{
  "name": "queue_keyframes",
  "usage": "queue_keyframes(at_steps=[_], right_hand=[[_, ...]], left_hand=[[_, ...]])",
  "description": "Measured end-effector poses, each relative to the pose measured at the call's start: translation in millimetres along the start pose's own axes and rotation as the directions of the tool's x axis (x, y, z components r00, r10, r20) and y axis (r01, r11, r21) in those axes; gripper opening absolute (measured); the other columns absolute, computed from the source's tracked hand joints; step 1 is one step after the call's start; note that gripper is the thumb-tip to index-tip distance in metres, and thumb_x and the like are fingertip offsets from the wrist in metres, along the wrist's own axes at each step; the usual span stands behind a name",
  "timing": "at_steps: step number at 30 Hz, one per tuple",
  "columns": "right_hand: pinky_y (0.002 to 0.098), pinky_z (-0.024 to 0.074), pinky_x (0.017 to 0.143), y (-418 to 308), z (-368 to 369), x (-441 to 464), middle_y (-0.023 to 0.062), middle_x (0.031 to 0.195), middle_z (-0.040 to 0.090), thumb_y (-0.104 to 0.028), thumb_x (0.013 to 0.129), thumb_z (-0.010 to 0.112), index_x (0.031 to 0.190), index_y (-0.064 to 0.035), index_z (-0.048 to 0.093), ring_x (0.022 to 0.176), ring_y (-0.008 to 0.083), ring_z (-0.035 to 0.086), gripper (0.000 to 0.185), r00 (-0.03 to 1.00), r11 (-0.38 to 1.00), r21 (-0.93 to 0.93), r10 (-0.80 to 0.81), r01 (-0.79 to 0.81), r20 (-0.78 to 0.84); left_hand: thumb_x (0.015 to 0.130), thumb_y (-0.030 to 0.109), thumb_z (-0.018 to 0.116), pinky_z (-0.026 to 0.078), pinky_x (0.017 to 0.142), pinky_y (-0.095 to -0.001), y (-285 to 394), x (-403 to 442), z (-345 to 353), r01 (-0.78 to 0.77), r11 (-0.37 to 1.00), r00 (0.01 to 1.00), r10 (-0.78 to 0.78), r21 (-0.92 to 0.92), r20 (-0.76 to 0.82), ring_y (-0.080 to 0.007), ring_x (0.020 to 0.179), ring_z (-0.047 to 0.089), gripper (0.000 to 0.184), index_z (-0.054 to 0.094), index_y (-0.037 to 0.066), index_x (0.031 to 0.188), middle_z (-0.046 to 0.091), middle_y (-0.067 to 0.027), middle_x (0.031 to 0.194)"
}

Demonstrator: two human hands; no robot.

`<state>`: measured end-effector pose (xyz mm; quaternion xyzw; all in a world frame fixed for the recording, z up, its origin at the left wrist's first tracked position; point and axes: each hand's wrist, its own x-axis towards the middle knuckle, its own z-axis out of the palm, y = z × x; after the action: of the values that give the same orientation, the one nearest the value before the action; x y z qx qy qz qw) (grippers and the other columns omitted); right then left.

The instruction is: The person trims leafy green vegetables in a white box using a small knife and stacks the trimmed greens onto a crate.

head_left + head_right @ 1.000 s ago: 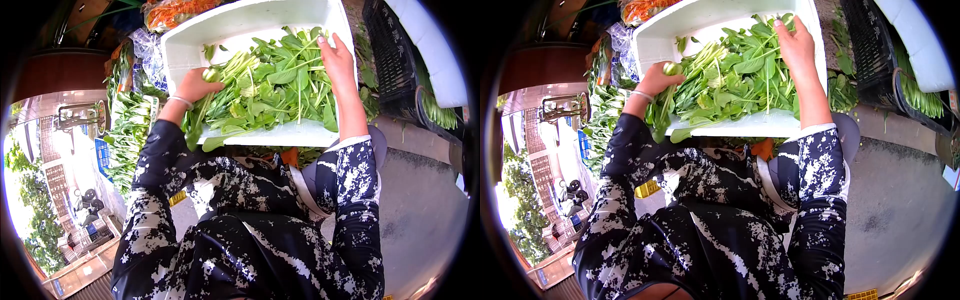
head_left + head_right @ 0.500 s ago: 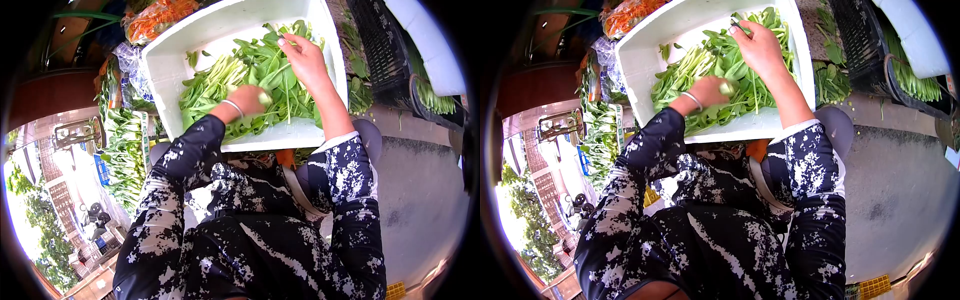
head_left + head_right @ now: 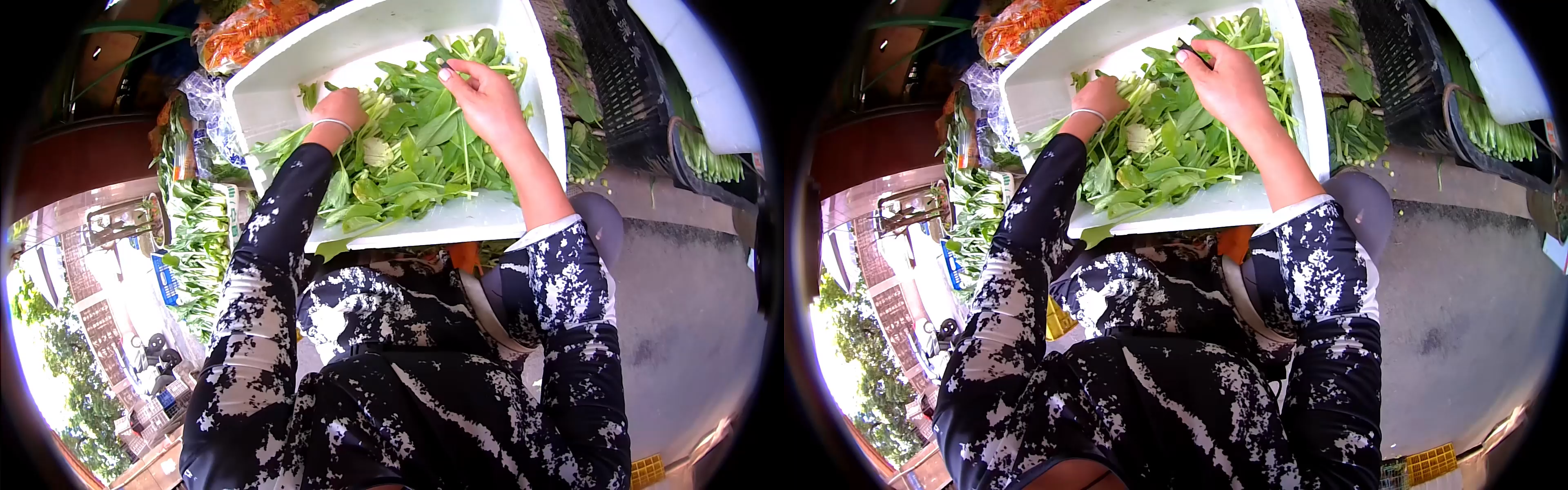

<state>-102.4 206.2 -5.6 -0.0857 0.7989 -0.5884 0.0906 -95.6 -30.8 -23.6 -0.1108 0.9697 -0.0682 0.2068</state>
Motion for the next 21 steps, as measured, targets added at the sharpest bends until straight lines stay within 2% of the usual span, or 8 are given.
queue_keyframes(at_steps=[2,10,12,15,17,19,21], right_hand=[[0.0332,0.0475,0.071,2.4,0.9,0.1,0.0175,0.086,0.064,-0.038,0.083,0.058,0.110,-0.0013,0.058,0.078,0.0259,0.062,0.046,1.000,1.000,0.014,0.013,-0.013,0.000],[0.0335,0.0475,0.070,0.5,7.1,0.4,0.0155,0.085,0.064,-0.039,0.083,0.057,0.110,-0.0030,0.058,0.076,0.0254,0.062,0.045,0.998,0.998,-0.056,0.032,-0.029,0.052],[0.0335,0.0474,0.070,2.5,9.3,-0.4,0.0152,0.085,0.064,-0.039,0.083,0.056,0.110,-0.0035,0.058,0.076,0.0251,0.062,0.045,0.998,0.997,-0.074,0.017,-0.013,0.061],[0.0339,0.0474,0.070,5.2,12.2,-1.2,0.0150,0.087,0.064,-0.040,0.083,0.055,0.111,-0.0043,0.058,0.077,0.0255,0.062,0.045,0.999,0.995,-0.105,0.002,0.003,0.045],[0.0346,0.0473,0.072,3.4,13.8,-2.4,0.0153,0.090,0.064,-0.041,0.083,0.055,0.111,-0.0047,0.058,0.080,0.0262,0.062,0.046,0.994,0.994,-0.099,0.054,-0.045,0.091],[0.0348,0.0473,0.073,4.5,16.3,-3.8,0.0158,0.091,0.064,-0.041,0.083,0.055,0.111,-0.0048,0.058,0.081,0.0266,0.062,0.046,0.992,0.992,-0.119,0.052,-0.038,0.117],[0.0349,0.0472,0.073,7.8,16.9,-4.1,0.0163,0.092,0.064,-0.041,0.083,0.055,0.111,-0.0049,0.058,0.082,0.0271,0.062,0.046,0.990,0.989,-0.141,0.051,-0.032,0.134]], left_hand=[[0.073,0.024,0.058,0.048,0.081,-0.0355,7.4,6.6,15.3,0.029,0.999,0.999,-0.028,-0.020,0.045,-0.0277,0.096,0.060,0.033,0.062,0.010,0.102,0.062,-0.0135,0.103],[0.069,0.026,0.061,0.047,0.082,-0.0356,3.4,7.5,45.3,0.055,0.982,0.998,-0.055,-0.180,0.010,-0.0273,0.096,0.060,0.036,0.061,0.010,0.101,0.062,-0.0143,0.101],[0.067,0.027,0.063,0.048,0.079,-0.0366,1.1,0.8,46.0,0.002,0.976,0.997,-0.018,-0.218,-0.071,-0.0276,0.092,0.060,0.035,0.061,0.010,0.098,0.063,-0.0158,0.097],[0.066,0.028,0.065,0.048,0.077,-0.0374,5.3,-16.0,48.1,0.011,0.977,0.992,-0.037,-0.212,-0.120,-0.0277,0.089,0.061,0.034,0.061,0.009,0.094,0.063,-0.0166,0.094],[0.066,0.028,0.065,0.049,0.074,-0.0383,9.4,-25.6,50.7,0.014,0.974,0.990,-0.045,-0.227,-0.134,-0.0281,0.086,0.062,0.033,0.061,0.010,0.092,0.064,-0.0149,0.091],[0.066,0.027,0.065,0.049,0.073,-0.0390,11.1,-30.5,58.9,-0.114,0.985,0.941,0.065,-0.131,-0.333,-0.0290,0.083,0.062,0.031,0.061,0.010,0.093,0.064,-0.0145,0.088],[0.067,0.026,0.065,0.050,0.073,-0.0392,14.7,-29.5,57.5,-0.078,0.984,0.959,0.030,-0.161,-0.281,-0.0295,0.082,0.062,0.031,0.060,0.010,0.094,0.064,-0.0143,0.086]])
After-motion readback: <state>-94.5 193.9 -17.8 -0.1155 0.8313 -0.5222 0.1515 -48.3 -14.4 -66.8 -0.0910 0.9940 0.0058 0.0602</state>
